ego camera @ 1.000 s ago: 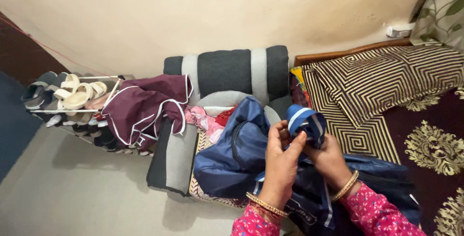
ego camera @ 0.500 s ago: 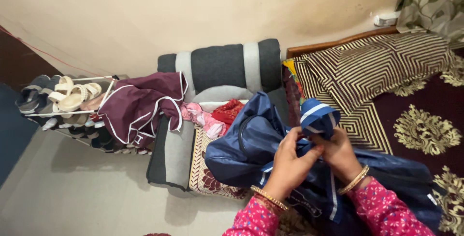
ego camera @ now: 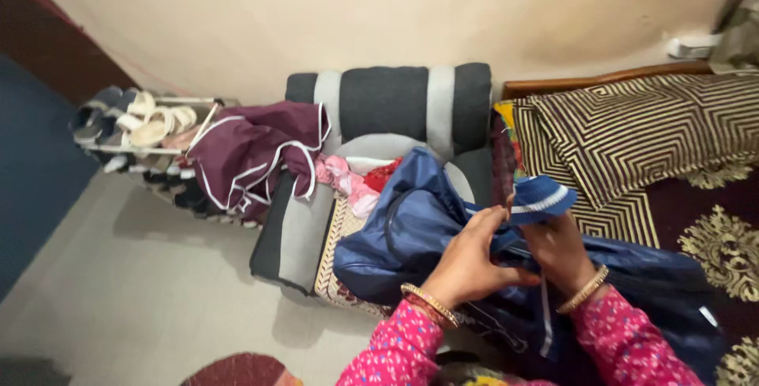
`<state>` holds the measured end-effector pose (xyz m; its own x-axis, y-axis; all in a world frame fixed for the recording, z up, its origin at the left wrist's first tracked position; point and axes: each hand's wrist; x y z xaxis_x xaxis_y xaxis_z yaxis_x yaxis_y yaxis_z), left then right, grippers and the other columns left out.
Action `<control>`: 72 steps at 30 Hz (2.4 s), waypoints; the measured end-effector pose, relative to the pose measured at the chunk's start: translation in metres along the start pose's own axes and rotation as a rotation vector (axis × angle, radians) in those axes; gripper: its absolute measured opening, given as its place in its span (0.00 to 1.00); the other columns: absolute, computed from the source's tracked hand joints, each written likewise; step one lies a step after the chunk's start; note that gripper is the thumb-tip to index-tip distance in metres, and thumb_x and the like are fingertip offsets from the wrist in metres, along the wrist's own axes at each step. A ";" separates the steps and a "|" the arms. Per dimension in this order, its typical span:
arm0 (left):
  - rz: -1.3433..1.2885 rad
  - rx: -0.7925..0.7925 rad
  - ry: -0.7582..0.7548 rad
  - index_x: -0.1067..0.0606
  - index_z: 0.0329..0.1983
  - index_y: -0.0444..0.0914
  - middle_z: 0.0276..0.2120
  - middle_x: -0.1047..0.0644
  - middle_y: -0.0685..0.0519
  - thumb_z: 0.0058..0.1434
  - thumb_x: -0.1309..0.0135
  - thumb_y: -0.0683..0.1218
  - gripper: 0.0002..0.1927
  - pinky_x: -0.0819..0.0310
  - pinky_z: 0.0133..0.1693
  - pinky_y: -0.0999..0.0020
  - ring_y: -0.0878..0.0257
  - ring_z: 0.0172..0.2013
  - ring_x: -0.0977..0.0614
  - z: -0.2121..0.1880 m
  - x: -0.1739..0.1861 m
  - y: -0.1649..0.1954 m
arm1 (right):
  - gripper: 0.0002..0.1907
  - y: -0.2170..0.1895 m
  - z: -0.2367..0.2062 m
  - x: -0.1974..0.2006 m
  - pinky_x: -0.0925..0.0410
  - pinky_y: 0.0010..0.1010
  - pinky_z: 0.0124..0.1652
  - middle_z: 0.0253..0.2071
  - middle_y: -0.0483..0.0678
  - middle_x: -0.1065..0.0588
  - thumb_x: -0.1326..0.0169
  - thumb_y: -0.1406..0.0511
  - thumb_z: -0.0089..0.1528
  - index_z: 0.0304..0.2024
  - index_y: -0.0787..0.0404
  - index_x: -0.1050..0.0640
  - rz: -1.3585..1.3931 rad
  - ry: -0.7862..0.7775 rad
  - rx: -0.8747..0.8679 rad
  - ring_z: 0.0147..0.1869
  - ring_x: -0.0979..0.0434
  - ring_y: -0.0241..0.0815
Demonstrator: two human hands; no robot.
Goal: The person arranges items including a phone, a plastic container, and a folded bag inside a blue duffel bag on a bed, then zips the bag closed and adjusts its shoulder strap while standing up.
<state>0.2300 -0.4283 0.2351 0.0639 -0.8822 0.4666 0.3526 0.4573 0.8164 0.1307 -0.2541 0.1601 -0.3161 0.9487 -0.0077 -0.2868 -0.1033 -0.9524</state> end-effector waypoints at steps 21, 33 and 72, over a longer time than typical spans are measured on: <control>-0.133 0.283 0.409 0.30 0.25 0.36 0.21 0.28 0.51 0.52 0.34 0.39 0.13 0.29 0.31 0.68 0.65 0.25 0.25 -0.032 0.033 -0.089 | 0.13 0.066 0.018 -0.092 0.28 0.29 0.48 0.44 0.45 0.22 0.41 0.71 0.61 0.49 0.66 0.22 0.108 -0.353 -0.064 0.48 0.23 0.34; -0.256 0.235 0.260 0.26 0.29 0.36 0.25 0.23 0.57 0.52 0.41 0.35 0.06 0.29 0.35 0.73 0.75 0.31 0.25 -0.089 0.097 -0.133 | 0.15 0.061 -0.015 -0.181 0.29 0.32 0.47 0.42 0.44 0.23 0.40 0.70 0.62 0.52 0.66 0.22 0.144 -0.352 -0.079 0.48 0.23 0.36; -0.123 0.286 0.516 0.26 0.31 0.35 0.27 0.20 0.49 0.51 0.41 0.36 0.07 0.26 0.36 0.70 0.69 0.32 0.18 -0.121 0.360 -0.207 | 0.12 0.032 0.098 -0.471 0.30 0.23 0.32 0.33 0.40 0.24 0.43 0.62 0.61 0.45 0.58 0.19 -0.035 -0.468 -0.123 0.36 0.27 0.28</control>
<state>0.2926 -0.8540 0.1931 0.5087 -0.8384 0.1959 0.1253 0.2972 0.9465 0.1818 -0.7330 0.1628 -0.6892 0.7117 0.1359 -0.2041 -0.0108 -0.9789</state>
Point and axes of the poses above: each hand's wrist, its own z-axis towards the middle knuckle, its own x-axis out of the back of the hand, y = z × x
